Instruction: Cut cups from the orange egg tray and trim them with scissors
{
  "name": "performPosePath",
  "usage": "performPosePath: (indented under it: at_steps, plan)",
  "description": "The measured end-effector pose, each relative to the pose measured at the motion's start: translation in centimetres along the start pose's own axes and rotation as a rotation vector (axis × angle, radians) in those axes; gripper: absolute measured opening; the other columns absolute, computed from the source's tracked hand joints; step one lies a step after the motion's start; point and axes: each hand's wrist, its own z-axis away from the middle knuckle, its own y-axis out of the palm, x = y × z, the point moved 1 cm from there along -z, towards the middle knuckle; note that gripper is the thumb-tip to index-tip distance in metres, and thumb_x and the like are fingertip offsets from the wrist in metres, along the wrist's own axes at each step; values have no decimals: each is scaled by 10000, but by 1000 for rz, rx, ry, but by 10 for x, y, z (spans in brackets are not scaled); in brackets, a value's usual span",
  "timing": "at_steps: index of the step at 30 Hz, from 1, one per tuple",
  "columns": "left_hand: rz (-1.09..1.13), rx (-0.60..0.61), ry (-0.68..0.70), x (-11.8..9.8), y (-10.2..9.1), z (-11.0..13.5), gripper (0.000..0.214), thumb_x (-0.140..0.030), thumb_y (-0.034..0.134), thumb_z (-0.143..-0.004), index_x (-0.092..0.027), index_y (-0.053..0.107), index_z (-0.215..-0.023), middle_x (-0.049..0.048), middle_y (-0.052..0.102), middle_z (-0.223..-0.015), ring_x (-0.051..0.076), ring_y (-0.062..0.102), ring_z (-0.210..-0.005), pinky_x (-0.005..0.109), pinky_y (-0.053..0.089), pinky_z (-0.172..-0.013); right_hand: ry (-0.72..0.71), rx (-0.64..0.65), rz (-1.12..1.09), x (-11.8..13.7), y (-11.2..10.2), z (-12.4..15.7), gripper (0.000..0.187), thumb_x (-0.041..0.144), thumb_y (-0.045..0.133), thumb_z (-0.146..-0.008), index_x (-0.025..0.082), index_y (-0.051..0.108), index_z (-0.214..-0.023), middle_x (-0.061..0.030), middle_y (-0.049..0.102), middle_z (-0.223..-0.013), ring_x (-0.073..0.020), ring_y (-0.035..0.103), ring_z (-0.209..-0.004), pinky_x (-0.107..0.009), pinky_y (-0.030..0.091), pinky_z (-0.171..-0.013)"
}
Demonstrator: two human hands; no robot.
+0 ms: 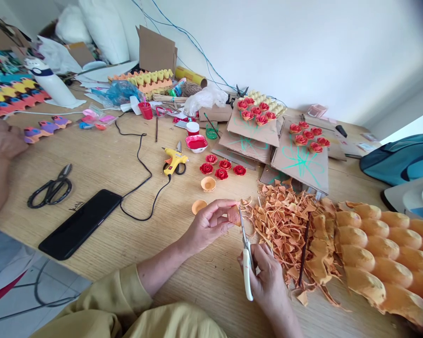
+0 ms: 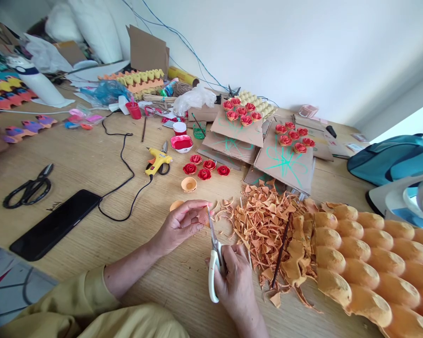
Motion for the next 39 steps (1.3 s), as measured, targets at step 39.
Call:
performPosePath:
  at_steps: [39]
  plan:
    - [665,186,-421,0,-1,0,399,-397,693,-832,-183,637,-1164,99,684,-988,129,625,-668,196,406,-503,125,-17,-481,-10,-1,-10,344,515,458,-950,207,501,-804,14,504,-684,-142,451,-609,-260,380,-561]
